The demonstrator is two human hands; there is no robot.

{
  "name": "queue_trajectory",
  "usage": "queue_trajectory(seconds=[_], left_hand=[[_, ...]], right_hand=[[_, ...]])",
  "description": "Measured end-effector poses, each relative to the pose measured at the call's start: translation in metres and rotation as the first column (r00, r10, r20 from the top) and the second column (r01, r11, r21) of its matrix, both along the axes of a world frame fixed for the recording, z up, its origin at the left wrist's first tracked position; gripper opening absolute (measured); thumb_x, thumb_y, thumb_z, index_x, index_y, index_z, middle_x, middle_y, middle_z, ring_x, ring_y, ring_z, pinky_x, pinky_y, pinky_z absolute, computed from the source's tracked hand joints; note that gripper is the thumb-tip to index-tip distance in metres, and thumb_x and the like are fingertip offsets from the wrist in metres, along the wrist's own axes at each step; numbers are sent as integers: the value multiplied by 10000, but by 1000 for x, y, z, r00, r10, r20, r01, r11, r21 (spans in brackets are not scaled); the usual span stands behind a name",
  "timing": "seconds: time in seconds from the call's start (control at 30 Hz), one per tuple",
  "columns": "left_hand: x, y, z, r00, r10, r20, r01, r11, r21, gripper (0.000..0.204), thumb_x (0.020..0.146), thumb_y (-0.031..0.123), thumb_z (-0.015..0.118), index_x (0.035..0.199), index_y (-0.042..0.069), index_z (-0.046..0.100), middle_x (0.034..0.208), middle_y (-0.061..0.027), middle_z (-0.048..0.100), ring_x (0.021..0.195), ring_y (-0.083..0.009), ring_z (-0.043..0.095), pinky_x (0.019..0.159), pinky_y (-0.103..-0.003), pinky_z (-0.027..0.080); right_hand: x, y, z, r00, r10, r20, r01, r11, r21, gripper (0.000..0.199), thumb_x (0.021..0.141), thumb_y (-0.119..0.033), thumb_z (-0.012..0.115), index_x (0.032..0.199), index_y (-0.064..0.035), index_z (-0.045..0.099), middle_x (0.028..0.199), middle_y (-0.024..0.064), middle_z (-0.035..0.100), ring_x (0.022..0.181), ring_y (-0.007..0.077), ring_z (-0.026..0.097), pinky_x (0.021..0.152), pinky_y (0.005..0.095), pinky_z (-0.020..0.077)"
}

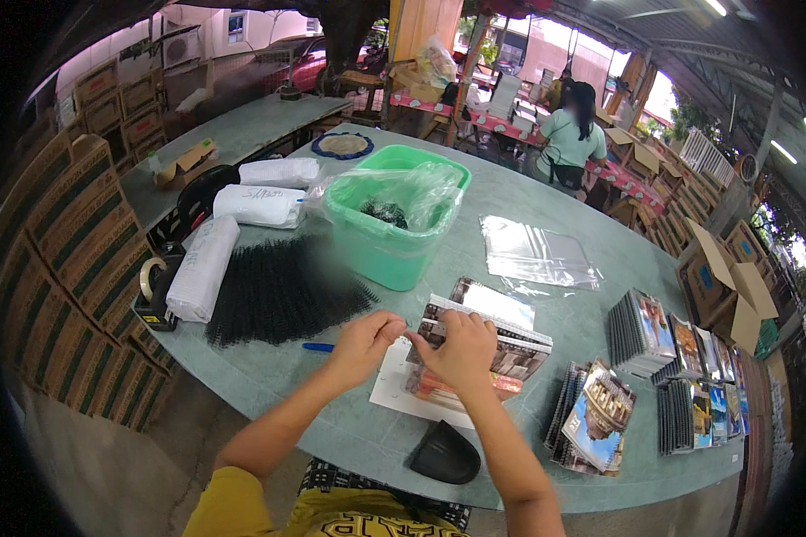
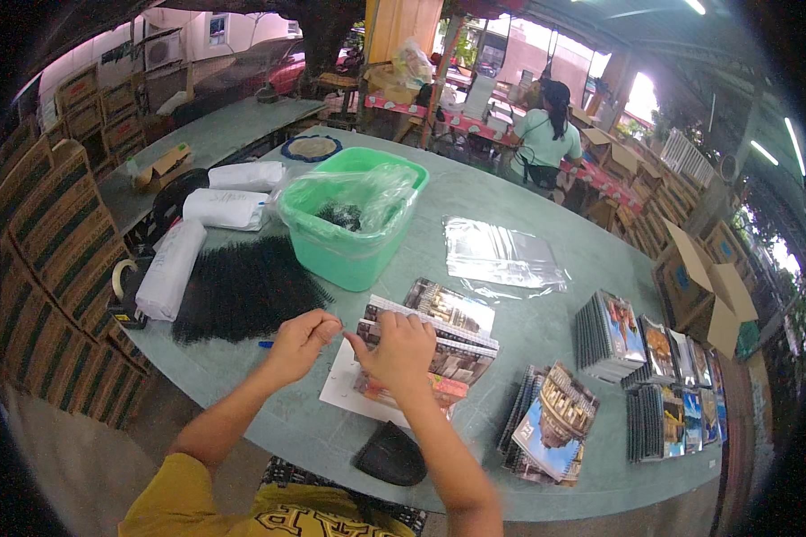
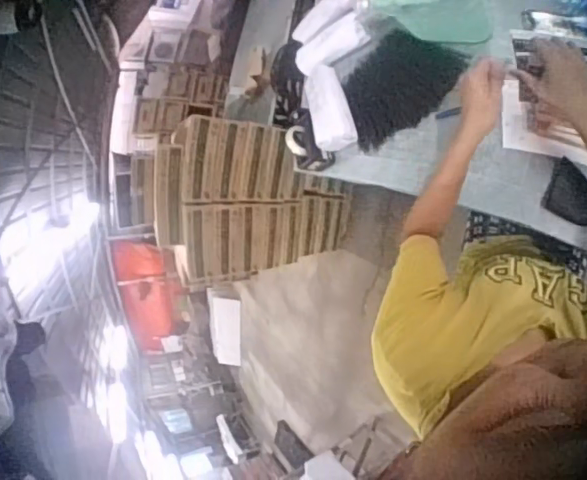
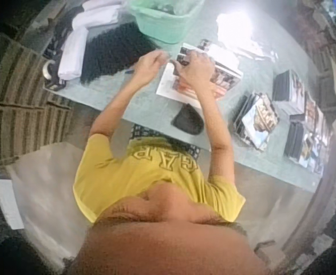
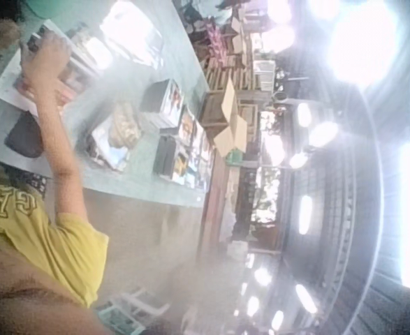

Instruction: The person binds calendars by inserting a wire spiral through the pre-punched holes of a calendar stack, trimming the wire with pliers, and then placing the finished calendar onto a separate pile.

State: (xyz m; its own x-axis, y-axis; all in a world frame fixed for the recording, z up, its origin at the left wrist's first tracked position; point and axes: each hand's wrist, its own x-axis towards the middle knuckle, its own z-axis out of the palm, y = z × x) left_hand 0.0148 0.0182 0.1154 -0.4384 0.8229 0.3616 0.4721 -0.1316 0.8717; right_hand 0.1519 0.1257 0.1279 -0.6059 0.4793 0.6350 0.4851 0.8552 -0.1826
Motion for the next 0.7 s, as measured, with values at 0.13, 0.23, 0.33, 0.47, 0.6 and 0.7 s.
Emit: queue_trajectory(seconds=[0.13, 0.23, 0.33, 0.47, 0.6, 0.7], left_hand=[[13, 5, 4, 958, 1, -287, 16, 998, 58, 173, 867, 188, 573, 873, 18, 607, 771, -112, 591, 689, -234, 579, 614, -325, 449], [15, 10, 0, 938, 48, -343, -31, 998, 56, 193, 868, 216, 560, 861, 27, 602, 793, -136, 592, 718, -305, 583, 622, -369, 455], [16, 11, 0, 927, 66, -369, -72, 997, -4, 251, 886, 276, 530, 851, 36, 596, 780, -150, 598, 725, -355, 582, 624, -421, 457], [8, 14, -1, 971, -22, -237, -17, 987, -161, 301, 896, 305, 521, 823, 24, 602, 695, -166, 597, 670, -373, 577, 594, -421, 449], [4, 8, 8, 994, -85, 65, 98, 967, -233, 348, 906, 313, 529, 797, -5, 618, 572, -108, 575, 528, -150, 581, 501, -315, 445], [3, 13, 8, 996, -64, 69, 78, 971, -224, 327, 905, 300, 527, 793, 11, 631, 572, -104, 575, 524, -189, 583, 510, -310, 451]], right_hand=[[-5, 1, -8, 999, -38, -29, 40, 996, 83, 344, 629, -367, 735, 684, -97, 528, 642, 61, 557, 648, 252, 545, 635, 367, 373], [-2, -2, -11, 1000, -11, -29, 12, 999, 38, 294, 643, -335, 729, 751, -107, 578, 680, 40, 583, 672, 238, 556, 642, 363, 374], [0, -6, -12, 995, 47, -87, -44, 998, 39, 254, 664, -273, 715, 845, -123, 619, 744, 23, 610, 716, 225, 571, 649, 358, 377], [7, -7, -7, 992, 104, -78, -101, 994, 35, 239, 698, -186, 684, 922, -123, 629, 827, 29, 628, 762, 218, 581, 664, 358, 387], [10, -6, 2, 994, 103, -36, -106, 987, -118, 227, 713, -139, 658, 936, -108, 626, 856, 43, 629, 785, 233, 581, 675, 369, 398], [8, -6, 4, 983, 183, -28, -185, 972, -145, 225, 720, -118, 642, 944, -104, 626, 848, 54, 624, 800, 254, 578, 677, 380, 403]])
